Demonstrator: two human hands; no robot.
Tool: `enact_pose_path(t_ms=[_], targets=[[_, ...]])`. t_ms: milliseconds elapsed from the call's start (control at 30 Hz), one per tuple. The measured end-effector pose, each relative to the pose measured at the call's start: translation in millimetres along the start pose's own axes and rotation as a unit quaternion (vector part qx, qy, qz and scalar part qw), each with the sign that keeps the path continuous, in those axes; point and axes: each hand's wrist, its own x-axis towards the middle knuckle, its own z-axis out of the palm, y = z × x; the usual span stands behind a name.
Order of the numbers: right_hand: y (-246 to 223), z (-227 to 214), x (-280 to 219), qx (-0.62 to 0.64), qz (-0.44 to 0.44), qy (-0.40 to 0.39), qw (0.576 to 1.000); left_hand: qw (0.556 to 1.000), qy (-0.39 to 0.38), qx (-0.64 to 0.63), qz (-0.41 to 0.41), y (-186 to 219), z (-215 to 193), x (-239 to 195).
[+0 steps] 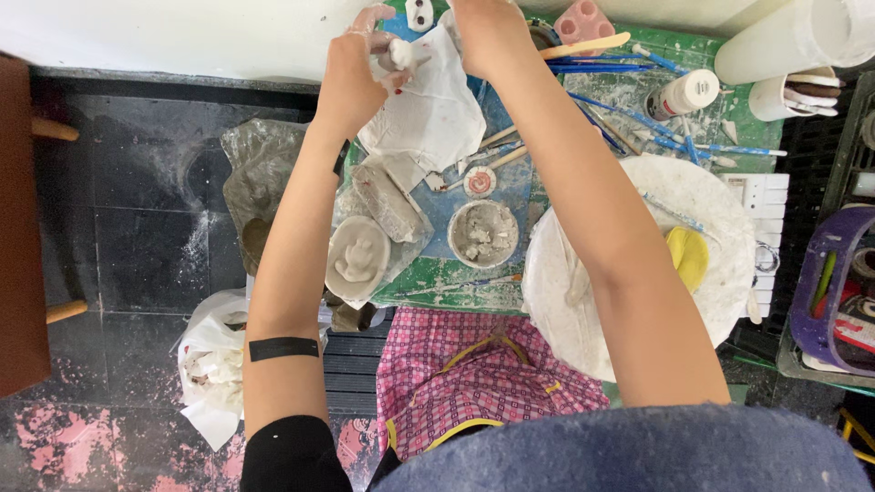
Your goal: The person shapes a small clay figure inside a clay bowl using a paintbrush and their hands, then smooths the exterior of the bowl with a sponge.
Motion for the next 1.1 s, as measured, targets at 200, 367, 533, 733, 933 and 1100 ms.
enact_pose_path(t_ms=[200,367,533,733,933,1100], targets=[[3.5,-3.3,-4.5,0.028,-0.051,0.059,0.997,0.999,0.014,0.043,0.025,1.9,7.1,6.3],[4.8,-2.5,-5.6,0.044,-0.034,0.06,0.997,1.0,-0.009,-0.004,0.029,-1.2,8.3,10.1],[1.5,-2.0,-4.8,0.029,-0.008,0.052,0.998,0.998,-0.01,-0.013,0.062,-1.3,5.7,10.2],[-3.0,-6.3,-11.7,0.005,0.012,0.116,0.993,0.999,-0.04,-0.007,0.007,1.1,4.4,11.9],[-13.1,-19.6,-23.9,0.085,-0.03,0.191,0.977,0.999,-0.024,-0.026,0.02,-3.5,10.5,11.9],[-24.5,-44.9,-40.3,0.121,-0.036,0.172,0.977,0.999,-0.027,-0.042,0.006,-3.3,11.5,11.9]])
